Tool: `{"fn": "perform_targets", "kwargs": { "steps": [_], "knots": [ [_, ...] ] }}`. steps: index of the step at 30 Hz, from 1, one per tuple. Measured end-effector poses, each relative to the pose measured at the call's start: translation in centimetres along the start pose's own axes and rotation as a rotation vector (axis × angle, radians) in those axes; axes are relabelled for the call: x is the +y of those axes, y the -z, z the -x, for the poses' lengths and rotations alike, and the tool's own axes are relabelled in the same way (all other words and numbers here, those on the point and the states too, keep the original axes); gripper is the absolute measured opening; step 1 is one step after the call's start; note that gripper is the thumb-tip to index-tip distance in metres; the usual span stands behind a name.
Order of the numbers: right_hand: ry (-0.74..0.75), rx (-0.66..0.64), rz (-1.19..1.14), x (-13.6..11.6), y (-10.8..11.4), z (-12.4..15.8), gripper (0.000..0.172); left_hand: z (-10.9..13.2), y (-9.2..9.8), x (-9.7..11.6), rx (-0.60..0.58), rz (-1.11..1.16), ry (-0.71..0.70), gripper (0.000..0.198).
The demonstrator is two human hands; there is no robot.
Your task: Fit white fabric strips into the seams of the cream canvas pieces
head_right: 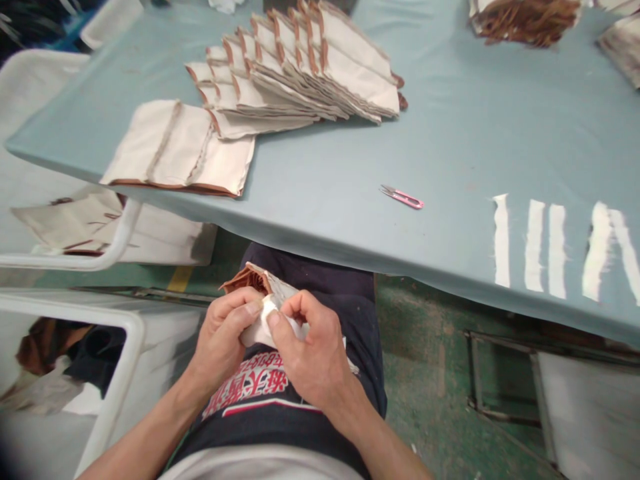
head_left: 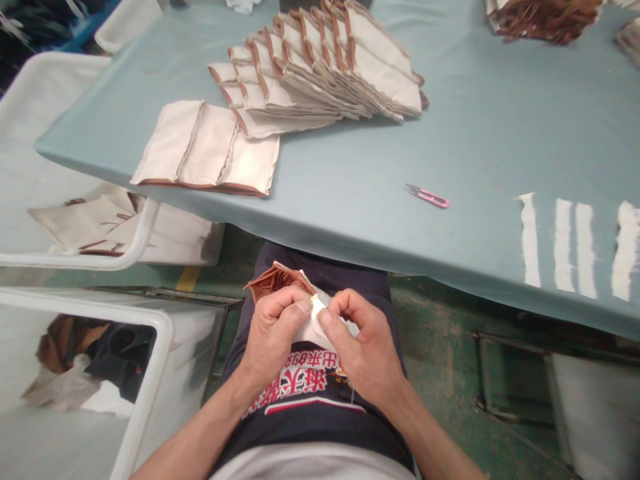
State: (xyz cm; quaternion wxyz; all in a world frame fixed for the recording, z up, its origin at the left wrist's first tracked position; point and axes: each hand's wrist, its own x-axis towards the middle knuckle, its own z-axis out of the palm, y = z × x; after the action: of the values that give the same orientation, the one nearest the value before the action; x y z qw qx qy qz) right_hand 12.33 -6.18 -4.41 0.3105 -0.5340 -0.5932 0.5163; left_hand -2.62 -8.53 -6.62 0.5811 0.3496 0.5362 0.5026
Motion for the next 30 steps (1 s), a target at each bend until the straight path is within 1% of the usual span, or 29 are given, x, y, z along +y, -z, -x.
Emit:
{"fn": "perform_targets", "kwargs": {
  "steps": [3, 6, 10, 15, 17, 18, 20, 22, 24, 25, 27, 30],
  "knots": [
    [0.033, 0.021, -0.033, 0.0, -0.3, 0.1, 0.025, 0.2, -0.3, -0.6, 0.027, 0.118, 0.085, 0.029],
    [0.052, 0.057, -0.055, 0.1, -0.6, 0.2, 0.025, 0.4, -0.7, -0.6, 0.091, 0.176, 0.114, 0.03],
    [0.039, 0.066, -0.114, 0.0, -1.0, 0.3, 0.025, 0.5, -1.4, 0.0, 0.17, 0.239, 0.134, 0.028],
    [-0.024, 0.062, -0.218, -0.1, -1.5, 0.2, 0.024, 0.2, -2.8, 1.1, 0.292, 0.348, 0.165, 0.025],
    [-0.028, 0.077, -0.23, -0.1, -1.6, 0.1, 0.024, 0.1, -2.9, 1.2, 0.308, 0.37, 0.182, 0.027],
    [-0.018, 0.088, -0.221, 0.0, -1.7, 0.1, 0.024, 0.0, -2.8, 1.1, 0.287, 0.365, 0.193, 0.028],
    [0.01, 0.104, -0.186, 0.2, -1.8, 0.1, 0.024, 0.1, -2.1, 0.9, 0.198, 0.293, 0.194, 0.031],
    [0.014, 0.091, -0.152, 0.5, -1.8, 0.1, 0.024, 0.3, -1.1, 0.6, 0.104, 0.13, 0.141, 0.036],
    [-0.015, 0.062, -0.143, 0.8, -1.8, 0.2, 0.025, 0.4, -0.3, 0.5, 0.042, -0.013, 0.085, 0.04],
    [-0.03, 0.051, -0.139, 0.9, -1.9, 0.2, 0.025, 0.4, 0.0, 0.5, 0.012, -0.051, 0.077, 0.04],
    [-0.04, 0.034, -0.127, 1.2, -2.0, 0.4, 0.025, 0.4, 0.3, 0.6, -0.04, -0.056, 0.096, 0.039],
    [-0.03, 0.012, -0.102, 1.7, -2.1, 0.5, 0.024, 0.3, 0.5, 1.1, -0.082, -0.128, 0.115, 0.039]
  ]
}}
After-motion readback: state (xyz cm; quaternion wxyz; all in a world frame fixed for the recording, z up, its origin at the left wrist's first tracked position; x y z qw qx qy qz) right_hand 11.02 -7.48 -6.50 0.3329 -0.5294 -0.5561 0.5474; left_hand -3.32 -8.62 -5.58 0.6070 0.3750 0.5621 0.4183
